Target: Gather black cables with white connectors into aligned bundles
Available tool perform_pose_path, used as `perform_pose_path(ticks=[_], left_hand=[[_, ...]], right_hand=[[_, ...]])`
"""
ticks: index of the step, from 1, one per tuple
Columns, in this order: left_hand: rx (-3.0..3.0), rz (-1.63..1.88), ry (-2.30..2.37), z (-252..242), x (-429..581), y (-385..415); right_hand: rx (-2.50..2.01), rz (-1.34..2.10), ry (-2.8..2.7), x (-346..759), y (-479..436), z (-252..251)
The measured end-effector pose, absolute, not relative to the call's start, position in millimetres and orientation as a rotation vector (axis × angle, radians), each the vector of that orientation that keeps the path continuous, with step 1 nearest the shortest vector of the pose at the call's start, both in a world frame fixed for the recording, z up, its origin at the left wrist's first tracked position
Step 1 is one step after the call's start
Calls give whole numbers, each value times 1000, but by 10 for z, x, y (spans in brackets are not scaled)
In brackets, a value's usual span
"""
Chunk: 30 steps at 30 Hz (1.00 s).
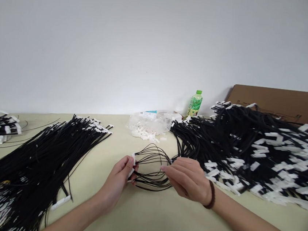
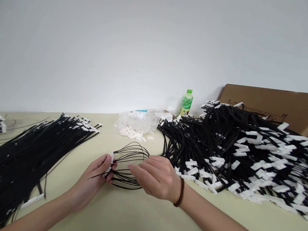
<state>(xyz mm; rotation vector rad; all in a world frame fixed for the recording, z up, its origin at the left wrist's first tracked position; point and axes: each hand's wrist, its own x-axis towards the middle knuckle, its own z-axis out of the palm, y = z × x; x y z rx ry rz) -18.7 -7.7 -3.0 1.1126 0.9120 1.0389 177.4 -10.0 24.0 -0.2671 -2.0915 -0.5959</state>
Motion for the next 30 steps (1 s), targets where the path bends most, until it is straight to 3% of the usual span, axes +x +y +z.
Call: perform_pose_path(ticks=[30], left_hand=[[1033, 1099, 908, -140, -239, -34]], right_hand=[[-523, -676, -1941, 2057, -7, 426]])
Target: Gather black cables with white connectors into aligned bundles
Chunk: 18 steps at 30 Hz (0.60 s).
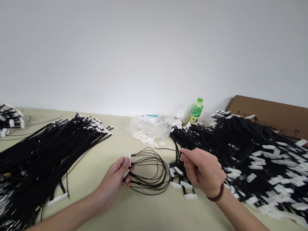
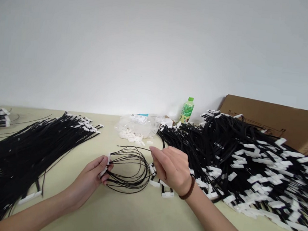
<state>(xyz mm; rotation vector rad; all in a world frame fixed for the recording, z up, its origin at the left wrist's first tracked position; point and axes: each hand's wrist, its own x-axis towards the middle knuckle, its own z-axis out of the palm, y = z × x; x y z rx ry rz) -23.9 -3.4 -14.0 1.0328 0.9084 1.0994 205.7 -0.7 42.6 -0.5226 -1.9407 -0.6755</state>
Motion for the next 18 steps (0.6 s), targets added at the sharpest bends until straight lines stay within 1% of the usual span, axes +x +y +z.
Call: perform_pose_path(ticks=[7, 14, 16, 18], left_hand=[[1028, 1126, 913, -140, -247, -51], [1049, 1164, 925, -107, -224, -63], [1089, 1160, 937, -101, -215, -70], [1129, 1155, 947, -96, -205, -79]], right_hand=[[-628, -730, -1920, 2039, 73, 323], [-854, -711, -1887, 2034, 185, 216], [-869, -635, -1879, 2020, 193, 203], [-909, -439, -1836, 1995, 182, 224]])
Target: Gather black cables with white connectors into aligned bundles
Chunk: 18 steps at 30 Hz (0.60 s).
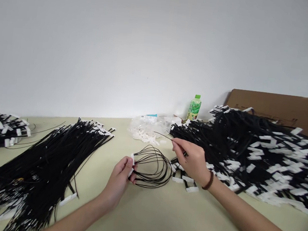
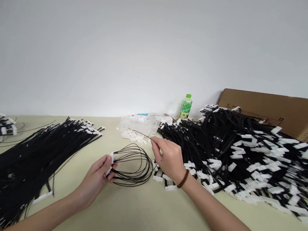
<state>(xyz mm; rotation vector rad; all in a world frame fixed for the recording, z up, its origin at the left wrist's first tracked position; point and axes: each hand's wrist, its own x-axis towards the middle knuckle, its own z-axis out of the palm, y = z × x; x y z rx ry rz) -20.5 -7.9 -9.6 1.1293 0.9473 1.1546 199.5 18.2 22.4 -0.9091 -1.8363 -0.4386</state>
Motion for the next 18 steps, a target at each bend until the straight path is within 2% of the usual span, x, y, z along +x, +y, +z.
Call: perform_pose_path(ticks=[5, 9, 13, 18], left_hand=[[1181, 1148, 949, -87, -195, -95], [1176, 1145, 947, -82, -202, -101], [1184, 1131, 932, -82, -206, -101], [1139, 1115, 955, -79, -207, -101]], right_hand=[[-865, 476, -1507, 1928, 106, 479], [-769, 935, -1299, 1921, 76, 676], [-773, 1134, -1101, 1969, 112, 603], [-892, 1061, -1048, 1964, 82, 262]])
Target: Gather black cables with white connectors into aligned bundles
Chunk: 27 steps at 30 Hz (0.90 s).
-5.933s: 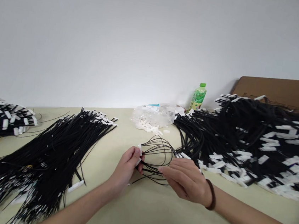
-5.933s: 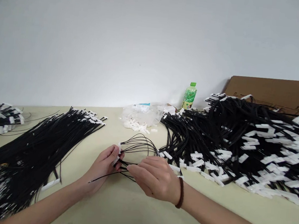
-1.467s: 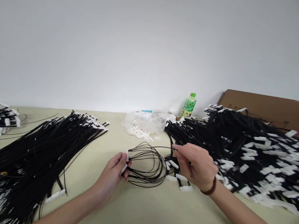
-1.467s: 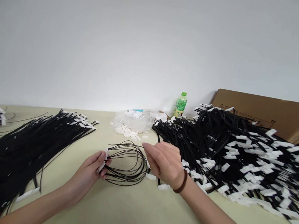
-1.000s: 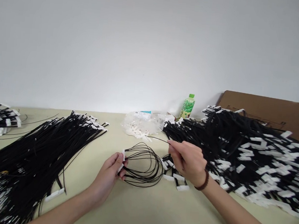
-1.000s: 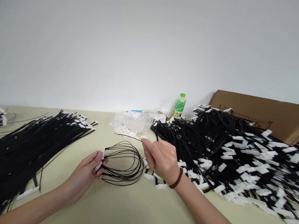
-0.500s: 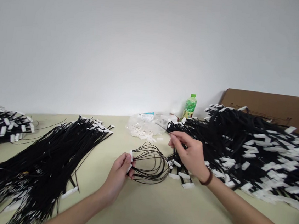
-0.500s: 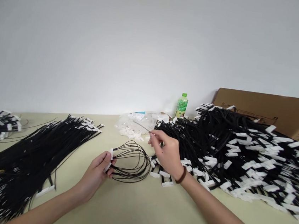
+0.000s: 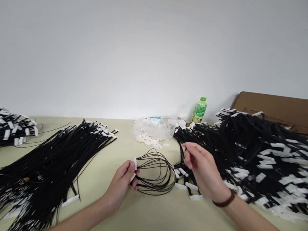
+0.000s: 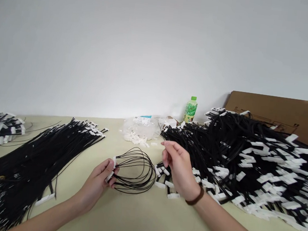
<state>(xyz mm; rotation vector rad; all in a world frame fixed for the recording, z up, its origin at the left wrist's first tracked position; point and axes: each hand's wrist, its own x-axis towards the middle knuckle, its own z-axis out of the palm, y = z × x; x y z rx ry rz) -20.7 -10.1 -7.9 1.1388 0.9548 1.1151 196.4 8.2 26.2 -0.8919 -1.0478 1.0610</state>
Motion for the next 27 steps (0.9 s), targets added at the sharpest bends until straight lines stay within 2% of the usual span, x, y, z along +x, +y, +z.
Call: perform_pose_path(ticks=[4, 11, 27], left_hand=[[1107, 1090, 956, -79, -210, -100], [1100, 1080, 990, -71, -198, -109], [917, 1130, 1017, -21, -185, -63]], right_hand=[[-1031, 990, -1297, 1799, -76, 15], [-1003, 922, -1699, 1607, -297, -137], [-984, 899, -1777, 1636, -260, -162]])
